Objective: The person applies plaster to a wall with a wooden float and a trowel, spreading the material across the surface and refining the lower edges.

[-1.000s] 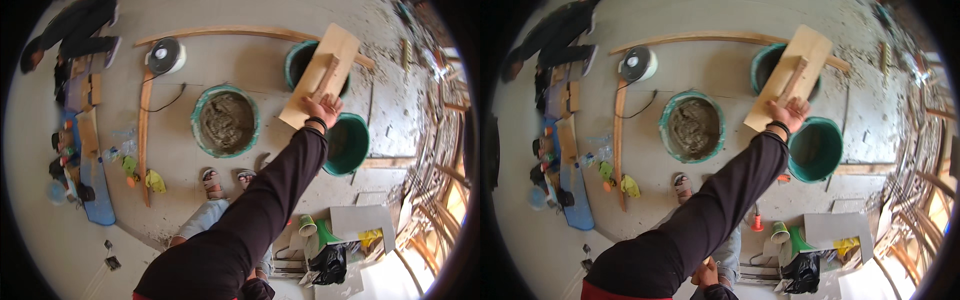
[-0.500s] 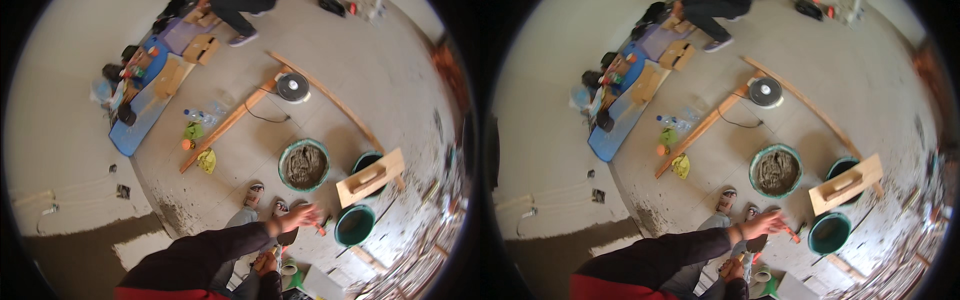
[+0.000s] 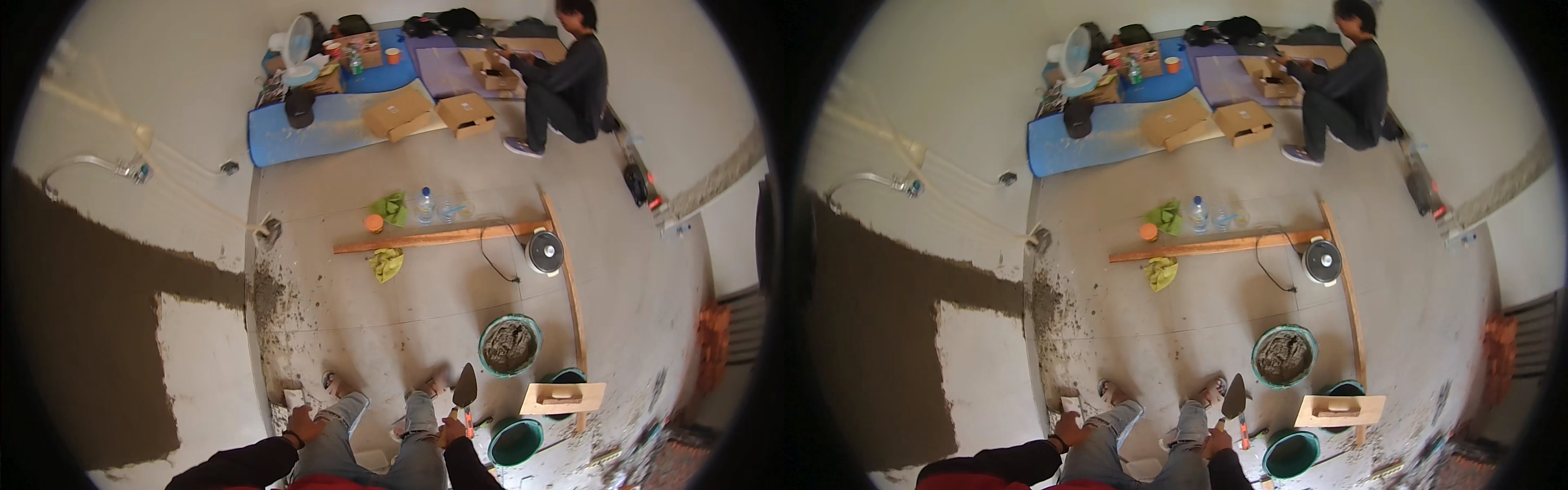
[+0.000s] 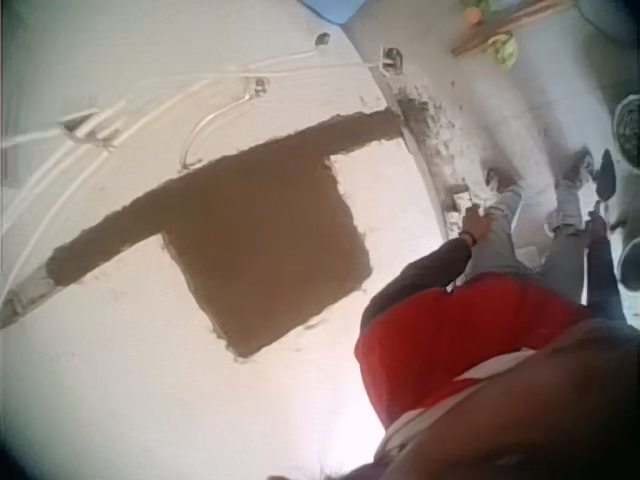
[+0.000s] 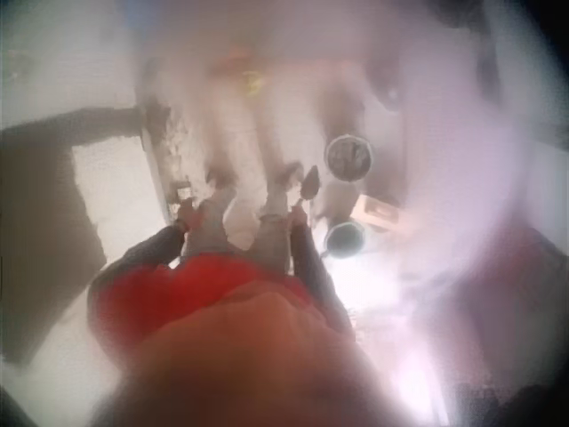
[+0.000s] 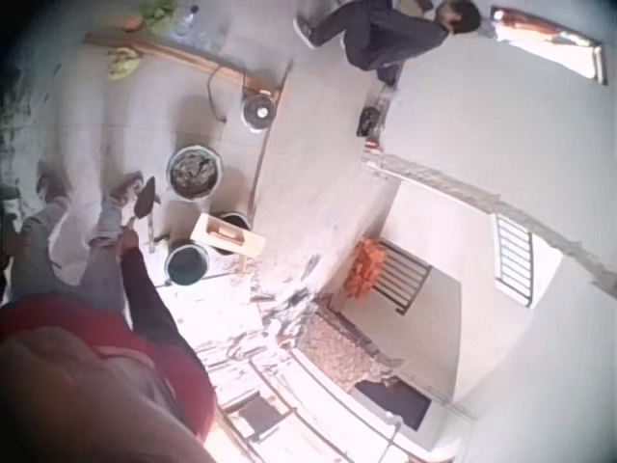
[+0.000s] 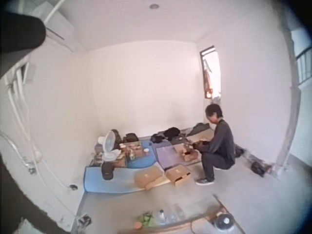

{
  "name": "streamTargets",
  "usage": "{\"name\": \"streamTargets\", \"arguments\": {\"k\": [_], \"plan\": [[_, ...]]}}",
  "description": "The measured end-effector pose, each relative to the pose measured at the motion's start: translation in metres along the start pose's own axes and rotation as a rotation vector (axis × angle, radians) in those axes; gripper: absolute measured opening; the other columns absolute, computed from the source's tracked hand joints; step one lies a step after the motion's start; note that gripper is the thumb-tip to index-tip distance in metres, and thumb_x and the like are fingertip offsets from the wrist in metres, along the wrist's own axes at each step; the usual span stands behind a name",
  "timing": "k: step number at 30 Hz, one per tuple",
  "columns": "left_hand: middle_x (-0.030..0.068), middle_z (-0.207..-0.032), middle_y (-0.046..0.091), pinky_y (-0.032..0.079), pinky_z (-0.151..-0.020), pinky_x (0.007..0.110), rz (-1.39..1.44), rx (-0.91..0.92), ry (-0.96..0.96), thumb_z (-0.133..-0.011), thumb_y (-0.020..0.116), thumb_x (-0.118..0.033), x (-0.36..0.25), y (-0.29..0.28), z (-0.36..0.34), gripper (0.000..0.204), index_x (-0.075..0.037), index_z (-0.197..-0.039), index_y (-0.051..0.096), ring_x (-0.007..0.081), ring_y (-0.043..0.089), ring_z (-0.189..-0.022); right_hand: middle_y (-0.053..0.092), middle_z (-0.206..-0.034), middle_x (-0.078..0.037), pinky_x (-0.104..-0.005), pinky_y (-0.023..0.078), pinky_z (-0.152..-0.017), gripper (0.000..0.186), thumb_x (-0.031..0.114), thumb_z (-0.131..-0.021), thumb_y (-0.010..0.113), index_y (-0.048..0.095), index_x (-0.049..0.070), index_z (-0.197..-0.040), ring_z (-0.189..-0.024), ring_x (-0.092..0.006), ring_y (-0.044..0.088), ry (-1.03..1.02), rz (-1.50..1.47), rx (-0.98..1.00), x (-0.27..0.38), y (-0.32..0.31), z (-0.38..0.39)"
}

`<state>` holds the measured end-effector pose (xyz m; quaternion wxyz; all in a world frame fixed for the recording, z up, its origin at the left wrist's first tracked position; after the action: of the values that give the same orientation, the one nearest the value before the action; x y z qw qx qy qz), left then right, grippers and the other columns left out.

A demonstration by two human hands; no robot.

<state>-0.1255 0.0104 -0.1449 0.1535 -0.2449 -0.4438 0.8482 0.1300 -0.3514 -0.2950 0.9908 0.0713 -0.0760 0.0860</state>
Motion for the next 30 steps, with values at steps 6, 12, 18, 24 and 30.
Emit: {"name": "streamTargets", "arguments": {"k": [6, 12, 18, 24, 30], "plan": [[0.0227, -0.106, 0.065, 0.049, -0.087, 0.044, 0.367, -0.075, -0.469, -0.077, 0.072, -0.044, 0.152, 0.027, 0.075, 0.061, 0.003, -0.113, 0.058, 0.0383, 0.061, -0.102, 0.051, -0.058, -0.012, -0.0373, 0.038, -0.034, 0.020, 0.024, -0.090, 0.054, 0.055, 0.003, -0.090, -0.039, -0.0234, 0.046, -0.040, 0.568, -0.140, 0.017, 0.009, 0.004], [0.0167, -0.093, 0.069, 0.052, -0.080, 0.038, 0.583, -0.733, -0.467, -0.084, 0.069, -0.012, 0.227, -0.158, 0.070, 0.028, 0.002, -0.106, 0.059, 0.0288, 0.067, -0.089, 0.057, -0.064, -0.013, -0.0386, 0.044, -0.040, 0.023, 0.023, -0.089, 0.059, 0.058, 0.003, -0.099, -0.047, -0.0241, 0.055, -0.214, 1.000, -0.260, 0.049, 0.133, 0.038], [0.0168, -0.098, 0.064, 0.049, -0.086, 0.039, 0.340, -1.274, -0.433, -0.084, 0.063, -0.002, 0.318, -0.271, 0.099, 0.019, 0.002, -0.103, 0.061, 0.0314, 0.062, -0.091, 0.055, -0.066, -0.009, -0.0355, 0.042, -0.039, 0.028, 0.035, -0.092, 0.057, 0.056, 0.008, -0.094, -0.045, -0.0193, 0.051, -0.318, 1.419, -0.121, 0.064, 0.273, -0.001], [0.0132, -0.126, 0.047, 0.037, -0.104, 0.040, -0.104, -1.468, -0.687, -0.080, 0.066, 0.009, 0.385, -0.193, 0.143, 0.051, -0.001, -0.125, 0.044, 0.0253, 0.045, -0.121, 0.049, -0.062, -0.005, -0.0337, 0.038, -0.036, 0.032, 0.041, -0.095, 0.049, 0.054, 0.009, -0.094, -0.041, -0.0163, 0.046, -0.307, 1.299, -0.084, 0.016, 0.439, -0.060], [0.0290, -0.131, 0.034, 0.026, -0.104, 0.051, -0.473, -1.668, -1.489, -0.102, 0.037, -0.036, 0.490, -0.044, 0.218, 0.056, 0.013, -0.129, 0.030, 0.0403, 0.030, -0.125, 0.047, -0.062, -0.005, -0.0336, 0.037, -0.036, 0.032, 0.040, -0.096, 0.046, 0.051, 0.009, -0.091, -0.041, -0.0166, 0.044, -0.373, 1.343, -0.046, -0.009, 0.541, -0.248]]}}
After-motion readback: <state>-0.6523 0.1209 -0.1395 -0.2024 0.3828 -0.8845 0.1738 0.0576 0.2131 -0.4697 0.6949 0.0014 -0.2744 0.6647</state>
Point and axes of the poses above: each hand's wrist, its own z-axis away from the middle knuckle, its own y-axis out of the palm, x = y × z, the point moved 5 cm from there along -z, towards the middle knuckle
